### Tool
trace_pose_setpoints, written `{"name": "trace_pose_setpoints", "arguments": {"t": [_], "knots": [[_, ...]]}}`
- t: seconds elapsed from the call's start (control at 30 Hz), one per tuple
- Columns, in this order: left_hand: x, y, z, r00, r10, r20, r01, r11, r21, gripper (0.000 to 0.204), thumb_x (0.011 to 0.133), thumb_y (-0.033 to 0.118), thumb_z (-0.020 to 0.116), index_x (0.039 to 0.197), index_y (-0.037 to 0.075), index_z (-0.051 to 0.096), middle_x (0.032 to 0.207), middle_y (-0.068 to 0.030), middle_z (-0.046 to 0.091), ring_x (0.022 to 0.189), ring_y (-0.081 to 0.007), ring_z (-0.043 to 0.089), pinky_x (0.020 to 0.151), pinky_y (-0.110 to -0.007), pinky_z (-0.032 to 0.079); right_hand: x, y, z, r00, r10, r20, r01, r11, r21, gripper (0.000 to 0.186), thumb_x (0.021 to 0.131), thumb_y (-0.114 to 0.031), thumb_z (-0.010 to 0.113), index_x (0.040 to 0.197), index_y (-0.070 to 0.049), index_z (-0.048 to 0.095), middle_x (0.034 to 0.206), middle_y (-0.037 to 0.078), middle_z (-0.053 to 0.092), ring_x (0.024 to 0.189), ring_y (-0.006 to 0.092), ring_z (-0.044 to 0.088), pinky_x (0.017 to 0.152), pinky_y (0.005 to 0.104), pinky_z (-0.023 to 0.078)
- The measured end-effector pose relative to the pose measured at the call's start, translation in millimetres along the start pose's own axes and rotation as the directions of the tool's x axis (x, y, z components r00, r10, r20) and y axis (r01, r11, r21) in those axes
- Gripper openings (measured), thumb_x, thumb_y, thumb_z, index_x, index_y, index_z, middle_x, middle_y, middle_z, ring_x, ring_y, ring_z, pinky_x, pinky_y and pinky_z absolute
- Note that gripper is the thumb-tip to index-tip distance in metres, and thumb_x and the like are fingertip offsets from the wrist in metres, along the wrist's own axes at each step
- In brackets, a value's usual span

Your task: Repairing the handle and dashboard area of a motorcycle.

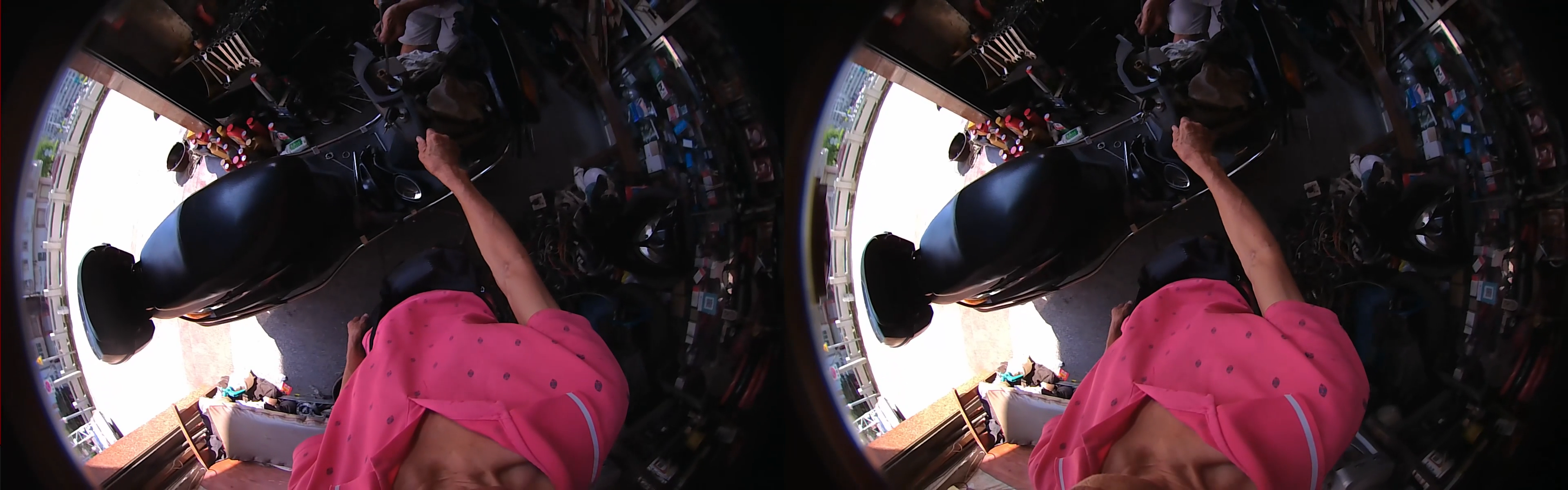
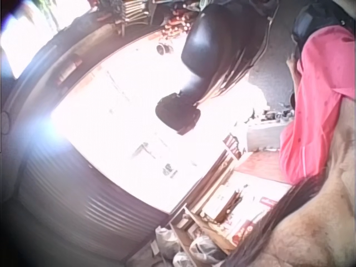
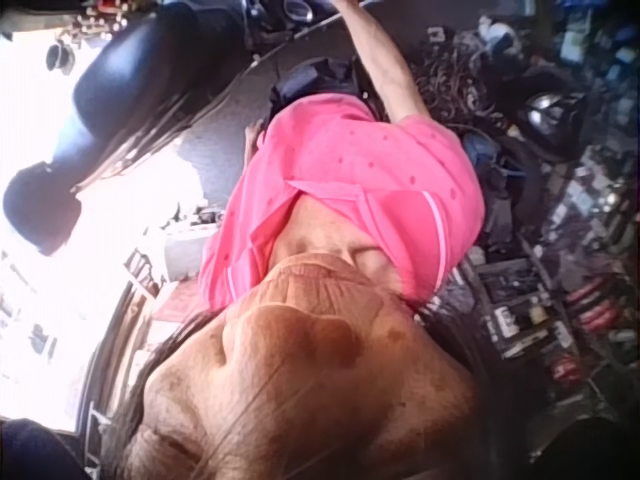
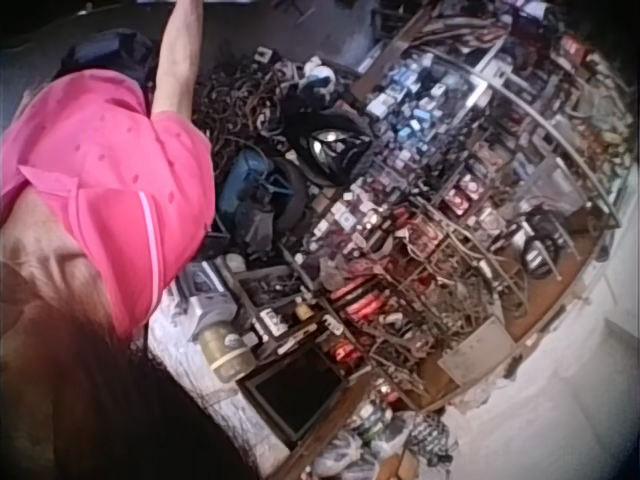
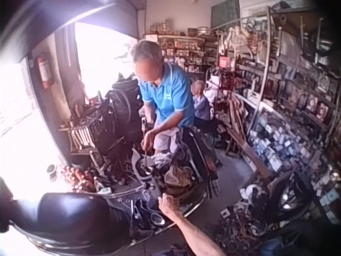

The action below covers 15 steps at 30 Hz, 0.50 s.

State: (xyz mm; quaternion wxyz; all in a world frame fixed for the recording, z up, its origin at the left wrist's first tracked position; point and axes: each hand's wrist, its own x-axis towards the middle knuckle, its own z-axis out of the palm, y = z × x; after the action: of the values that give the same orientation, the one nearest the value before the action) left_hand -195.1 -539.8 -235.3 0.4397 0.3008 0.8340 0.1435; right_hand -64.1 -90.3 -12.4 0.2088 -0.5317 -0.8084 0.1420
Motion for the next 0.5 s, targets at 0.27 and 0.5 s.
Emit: {"name": "trace_pose_setpoints", "arguments": {"t": [0.27,0.5], "knots": [[-7,-2,7,0.989,-0.137,0.063,0.145,0.978,-0.151,0.044,0.079,0.042,0.046,0.085,0.0,0.06,0.084,-0.0221,0.059,0.085,-0.0348,0.056,0.071,-0.037,0.044,0,-1,3,1.0,0.003,0.016,-0.002,0.999,-0.047,0.019,0.08,-0.021,0.05,0.08,-0.003,0.053,0.08,0.017,0.06,0.076,0.0314,0.06,0.064,0.039,0.049],[12,-21,19,0.999,0.044,-0.003,-0.043,0.994,0.103,0.044,0.078,0.041,0.048,0.084,-0.001,0.06,0.085,-0.0225,0.059,0.084,-0.0343,0.056,0.072,-0.037,0.043,4,1,8,1.0,-0.007,-0.02,0.006,0.999,-0.043,0.018,0.081,-0.021,0.049,0.08,-0.003,0.053,0.081,0.016,0.06,0.077,0.032,0.059,0.065,0.0399,0.048]]}}
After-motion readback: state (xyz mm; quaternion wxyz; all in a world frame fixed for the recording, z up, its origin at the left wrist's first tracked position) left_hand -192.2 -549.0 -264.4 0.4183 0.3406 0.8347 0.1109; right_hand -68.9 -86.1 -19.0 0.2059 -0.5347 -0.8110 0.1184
